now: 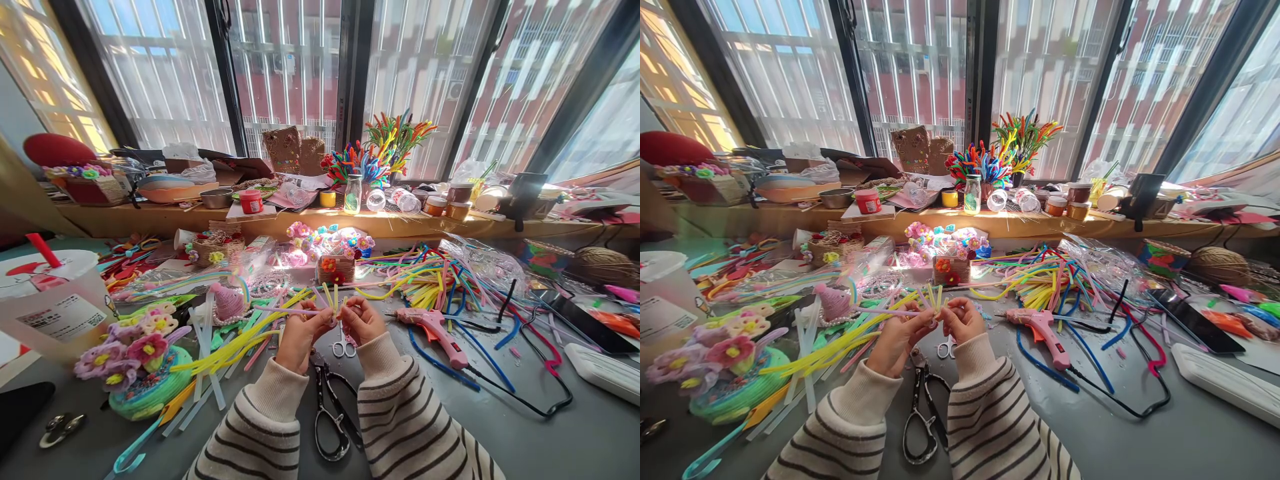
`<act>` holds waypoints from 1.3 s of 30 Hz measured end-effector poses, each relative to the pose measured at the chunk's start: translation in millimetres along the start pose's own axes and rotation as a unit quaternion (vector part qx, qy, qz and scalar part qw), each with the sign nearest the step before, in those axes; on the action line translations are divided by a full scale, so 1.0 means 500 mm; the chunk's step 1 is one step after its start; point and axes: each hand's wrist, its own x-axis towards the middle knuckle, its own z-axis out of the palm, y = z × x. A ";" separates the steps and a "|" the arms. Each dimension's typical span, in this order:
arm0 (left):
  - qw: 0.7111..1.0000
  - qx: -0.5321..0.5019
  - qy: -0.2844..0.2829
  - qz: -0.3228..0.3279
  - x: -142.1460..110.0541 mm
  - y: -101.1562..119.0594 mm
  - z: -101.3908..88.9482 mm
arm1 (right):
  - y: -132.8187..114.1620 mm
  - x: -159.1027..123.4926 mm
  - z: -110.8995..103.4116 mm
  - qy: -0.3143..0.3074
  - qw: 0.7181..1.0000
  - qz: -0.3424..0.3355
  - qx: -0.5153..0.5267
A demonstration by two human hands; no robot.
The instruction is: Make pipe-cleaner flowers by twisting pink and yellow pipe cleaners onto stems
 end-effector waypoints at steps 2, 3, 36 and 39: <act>1.000 0.009 -0.005 0.003 0.000 -0.002 0.000 | -0.002 -0.002 0.001 -0.003 0.999 -0.017 -0.036; 1.000 0.016 -0.004 0.008 0.000 -0.003 0.000 | -0.005 -0.004 0.003 -0.003 0.998 -0.029 -0.061; 0.998 0.035 0.016 0.046 0.002 -0.003 -0.003 | -0.036 -0.040 0.013 0.023 0.798 -0.305 -0.519; 0.998 0.034 0.022 0.038 0.003 -0.003 -0.003 | -0.031 -0.038 0.010 0.021 0.776 -0.334 -0.534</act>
